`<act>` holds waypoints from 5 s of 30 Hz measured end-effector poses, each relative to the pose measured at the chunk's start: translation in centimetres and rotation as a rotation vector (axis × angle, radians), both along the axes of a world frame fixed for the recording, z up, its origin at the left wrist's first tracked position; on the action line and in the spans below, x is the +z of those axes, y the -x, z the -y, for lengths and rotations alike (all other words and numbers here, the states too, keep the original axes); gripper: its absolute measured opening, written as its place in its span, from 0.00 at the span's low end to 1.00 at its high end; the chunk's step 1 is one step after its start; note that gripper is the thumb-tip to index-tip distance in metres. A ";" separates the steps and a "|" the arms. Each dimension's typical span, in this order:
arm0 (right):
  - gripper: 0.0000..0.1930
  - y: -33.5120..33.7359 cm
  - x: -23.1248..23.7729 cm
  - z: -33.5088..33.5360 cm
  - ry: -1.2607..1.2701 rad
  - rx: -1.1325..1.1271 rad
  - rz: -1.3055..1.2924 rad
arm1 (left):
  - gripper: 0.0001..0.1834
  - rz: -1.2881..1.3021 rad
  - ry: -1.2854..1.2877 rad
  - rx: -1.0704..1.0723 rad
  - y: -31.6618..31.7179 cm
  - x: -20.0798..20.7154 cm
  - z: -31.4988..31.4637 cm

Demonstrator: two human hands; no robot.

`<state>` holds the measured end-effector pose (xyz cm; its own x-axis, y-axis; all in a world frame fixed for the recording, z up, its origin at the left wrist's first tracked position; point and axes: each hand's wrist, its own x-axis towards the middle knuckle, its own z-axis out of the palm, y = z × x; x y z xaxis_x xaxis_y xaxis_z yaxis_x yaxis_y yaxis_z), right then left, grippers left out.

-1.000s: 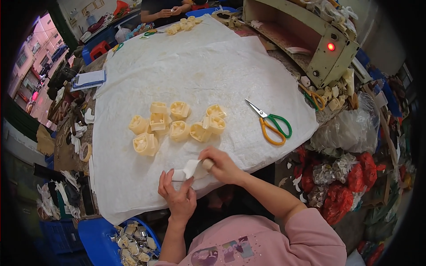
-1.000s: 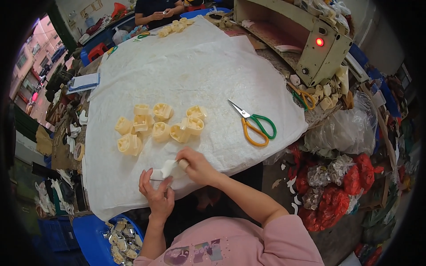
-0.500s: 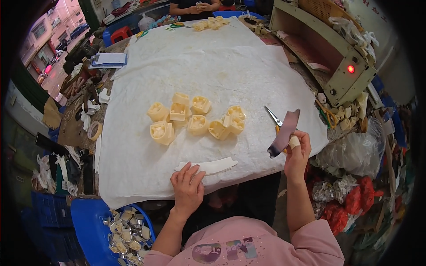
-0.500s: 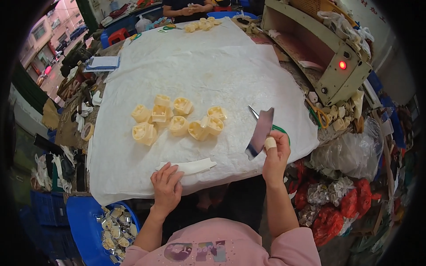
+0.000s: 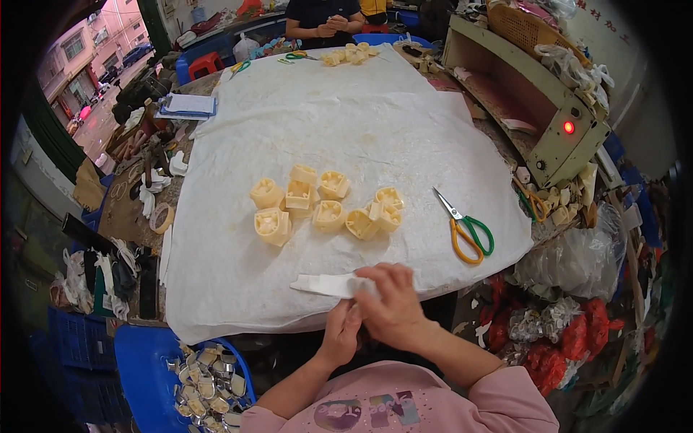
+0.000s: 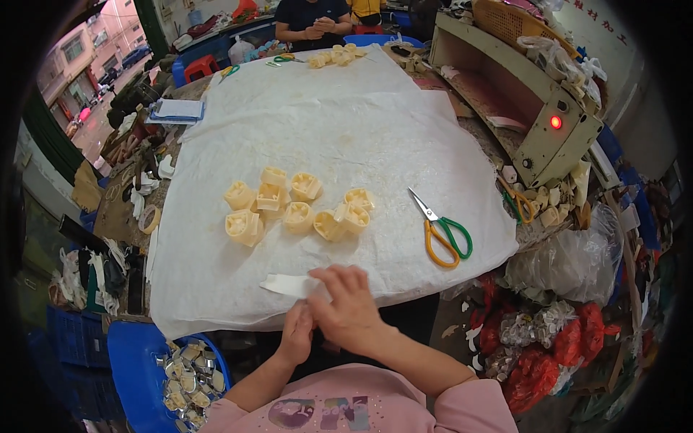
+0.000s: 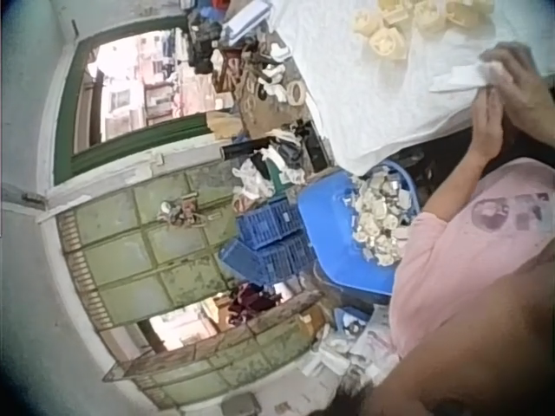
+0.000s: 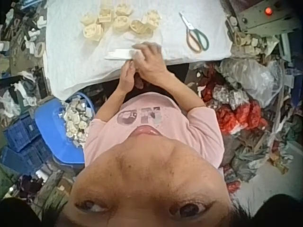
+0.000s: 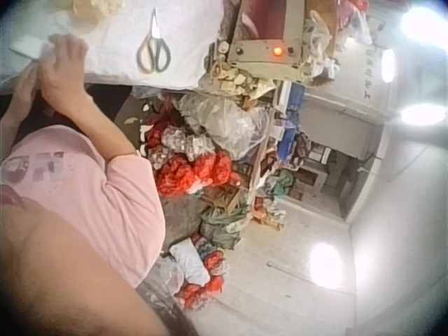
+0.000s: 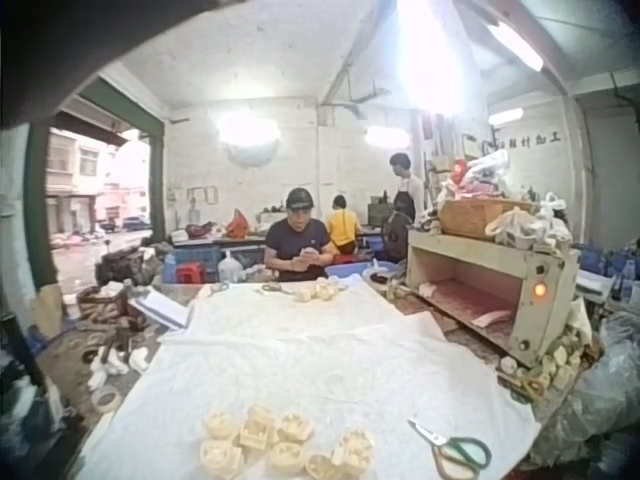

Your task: Assembling small molded plastic components with metal inserts at a workbench.

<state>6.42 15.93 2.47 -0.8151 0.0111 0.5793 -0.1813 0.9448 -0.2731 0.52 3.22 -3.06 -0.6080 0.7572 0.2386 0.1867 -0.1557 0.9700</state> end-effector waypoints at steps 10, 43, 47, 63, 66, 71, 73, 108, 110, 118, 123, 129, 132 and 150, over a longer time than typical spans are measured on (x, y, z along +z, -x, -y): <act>0.18 1.5 -0.3 -2.2 0.346 0.167 0.010 | 0.22 0.864 -0.318 0.128 1.8 1.2 -0.3; 0.26 5.6 -5.8 -9.8 0.186 -0.347 0.009 | 0.27 0.521 -0.259 0.135 4.6 2.6 -6.8; 0.27 5.2 -6.0 -10.5 0.349 -0.347 0.077 | 0.29 0.618 -0.254 0.069 5.3 2.2 -8.4; 0.23 1.2 -6.8 -11.7 0.536 -0.400 -0.011 | 0.26 0.576 -0.153 0.054 6.2 1.8 -11.5; 0.20 1.2 -6.8 -11.2 0.403 -0.414 0.001 | 0.26 0.572 -0.151 0.031 6.1 2.0 -11.2; 0.14 2.1 -3.3 -10.4 0.161 -0.473 0.310 | 0.26 0.637 -0.197 0.031 6.4 1.6 -9.9; 0.12 2.4 -2.1 -10.5 0.059 -0.466 0.383 | 0.26 0.649 -0.200 0.037 6.3 1.6 -9.3; 0.23 -1.3 -1.5 -0.5 0.866 0.320 -0.282 | 0.25 0.744 -0.333 0.182 0.6 2.0 -0.1; 0.22 -0.6 -1.7 0.6 0.806 0.274 -0.299 | 0.22 0.824 -0.393 0.137 -0.1 3.3 0.0; 0.19 0.9 -4.0 0.6 0.566 0.334 -0.458 | 0.22 0.778 -0.411 0.095 -0.3 3.8 1.1; 0.20 0.9 -4.4 0.6 0.558 0.349 -0.458 | 0.22 0.770 -0.387 0.086 -0.5 3.8 1.2; 0.21 0.6 -3.9 0.7 0.556 0.318 -0.437 | 0.23 0.730 -0.380 0.069 -0.7 3.8 1.2; 0.22 0.7 -4.0 0.3 0.553 0.305 -0.407 | 0.24 0.738 -0.331 0.099 -0.8 3.9 1.2; 0.28 0.2 -4.8 -0.9 0.413 0.141 -0.359 | 0.22 0.303 -0.104 0.272 0.3 3.1 2.0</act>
